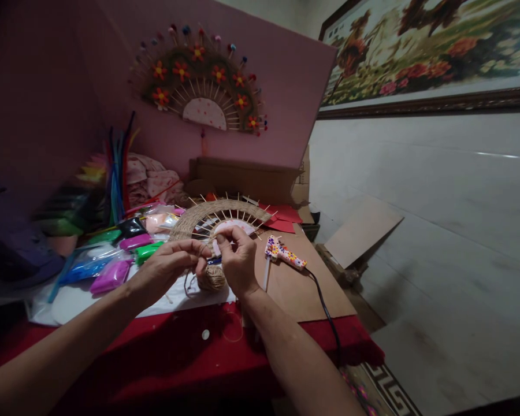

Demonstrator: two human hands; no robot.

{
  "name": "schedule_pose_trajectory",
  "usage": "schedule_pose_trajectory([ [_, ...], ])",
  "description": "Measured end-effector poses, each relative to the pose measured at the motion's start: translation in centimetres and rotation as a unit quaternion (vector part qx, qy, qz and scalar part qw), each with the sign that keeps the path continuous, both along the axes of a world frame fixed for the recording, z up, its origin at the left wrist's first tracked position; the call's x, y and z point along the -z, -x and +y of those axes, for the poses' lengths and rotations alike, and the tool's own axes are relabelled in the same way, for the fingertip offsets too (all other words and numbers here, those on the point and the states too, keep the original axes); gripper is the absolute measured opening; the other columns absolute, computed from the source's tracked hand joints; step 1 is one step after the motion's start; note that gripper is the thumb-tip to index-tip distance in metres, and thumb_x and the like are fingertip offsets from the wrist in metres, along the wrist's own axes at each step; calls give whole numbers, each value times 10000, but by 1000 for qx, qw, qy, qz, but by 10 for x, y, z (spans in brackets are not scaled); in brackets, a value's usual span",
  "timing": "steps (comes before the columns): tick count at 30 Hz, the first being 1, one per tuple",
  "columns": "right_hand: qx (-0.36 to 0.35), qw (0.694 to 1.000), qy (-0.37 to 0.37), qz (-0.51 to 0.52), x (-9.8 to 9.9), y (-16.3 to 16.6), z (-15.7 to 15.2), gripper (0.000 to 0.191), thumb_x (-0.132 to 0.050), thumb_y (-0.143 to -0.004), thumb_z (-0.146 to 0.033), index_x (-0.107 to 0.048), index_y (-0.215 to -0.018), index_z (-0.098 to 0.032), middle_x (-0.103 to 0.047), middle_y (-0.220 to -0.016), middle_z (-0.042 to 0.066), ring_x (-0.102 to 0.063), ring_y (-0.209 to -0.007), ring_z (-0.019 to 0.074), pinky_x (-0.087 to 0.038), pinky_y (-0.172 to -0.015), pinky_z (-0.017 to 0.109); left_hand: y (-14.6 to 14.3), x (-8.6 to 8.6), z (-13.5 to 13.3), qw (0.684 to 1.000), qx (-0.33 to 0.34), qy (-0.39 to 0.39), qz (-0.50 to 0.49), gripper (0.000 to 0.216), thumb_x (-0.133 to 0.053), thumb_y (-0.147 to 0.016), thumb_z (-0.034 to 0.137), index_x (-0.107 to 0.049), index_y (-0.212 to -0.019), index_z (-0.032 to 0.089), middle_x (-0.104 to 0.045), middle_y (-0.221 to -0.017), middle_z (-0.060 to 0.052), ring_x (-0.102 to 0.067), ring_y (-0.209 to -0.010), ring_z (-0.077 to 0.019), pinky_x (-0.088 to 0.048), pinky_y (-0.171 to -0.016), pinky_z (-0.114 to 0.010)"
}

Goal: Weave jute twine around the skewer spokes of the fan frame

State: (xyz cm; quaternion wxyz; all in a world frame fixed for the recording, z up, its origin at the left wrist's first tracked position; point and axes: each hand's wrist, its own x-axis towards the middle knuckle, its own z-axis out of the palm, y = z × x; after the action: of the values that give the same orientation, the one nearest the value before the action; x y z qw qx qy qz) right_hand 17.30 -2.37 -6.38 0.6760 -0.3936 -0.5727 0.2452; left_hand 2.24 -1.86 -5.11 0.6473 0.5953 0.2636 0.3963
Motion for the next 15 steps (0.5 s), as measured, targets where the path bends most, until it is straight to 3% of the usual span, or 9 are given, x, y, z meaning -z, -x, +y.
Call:
schedule_pose_trajectory([
  [3, -9, 999, -29, -9, 0, 0, 0, 97, -568, -818, -256, -594, -753, -188, -556, -710, -12, -497, -639, 115, -389, -580, 241, 0, -2, -1, 1000, -22, 8, -12, 161, -547, -753, 229, -650, -821, 126, -673, -682, -62, -555, -649, -141, -380, -637, -261],
  [6, -19, 997, -55, -51, 1, 0, 0, 104, -572, -825, -247, -611, -748, -190, -576, -738, 0, -526, -696, 129, -407, -628, 253, -1, -2, 0, 999, -38, -16, -11, 189, -592, -781, 305, -648, -747, 127, -645, -623, -42, -521, -597, -112, -363, -602, -236],
  [10, -19, 998, -41, -47, 2, 2, 1, 105, -581, -820, -242, -617, -737, -187, -579, -722, -1, -528, -688, 131, -413, -635, 260, -1, 2, 3, 999, -21, -18, -20, 107, -633, -753, 241, -663, -747, 138, -613, -580, -7, -500, -576, -89, -357, -588, -214],
  [15, -13, 998, -36, -42, 1, 1, 0, 105, -572, -818, -238, -613, -737, -185, -584, -724, 0, -536, -689, 133, -411, -618, 255, 0, 3, 2, 999, -20, -8, -31, 152, -625, -732, 180, -675, -874, 160, -699, -745, -40, -581, -703, -129, -407, -679, -246],
])
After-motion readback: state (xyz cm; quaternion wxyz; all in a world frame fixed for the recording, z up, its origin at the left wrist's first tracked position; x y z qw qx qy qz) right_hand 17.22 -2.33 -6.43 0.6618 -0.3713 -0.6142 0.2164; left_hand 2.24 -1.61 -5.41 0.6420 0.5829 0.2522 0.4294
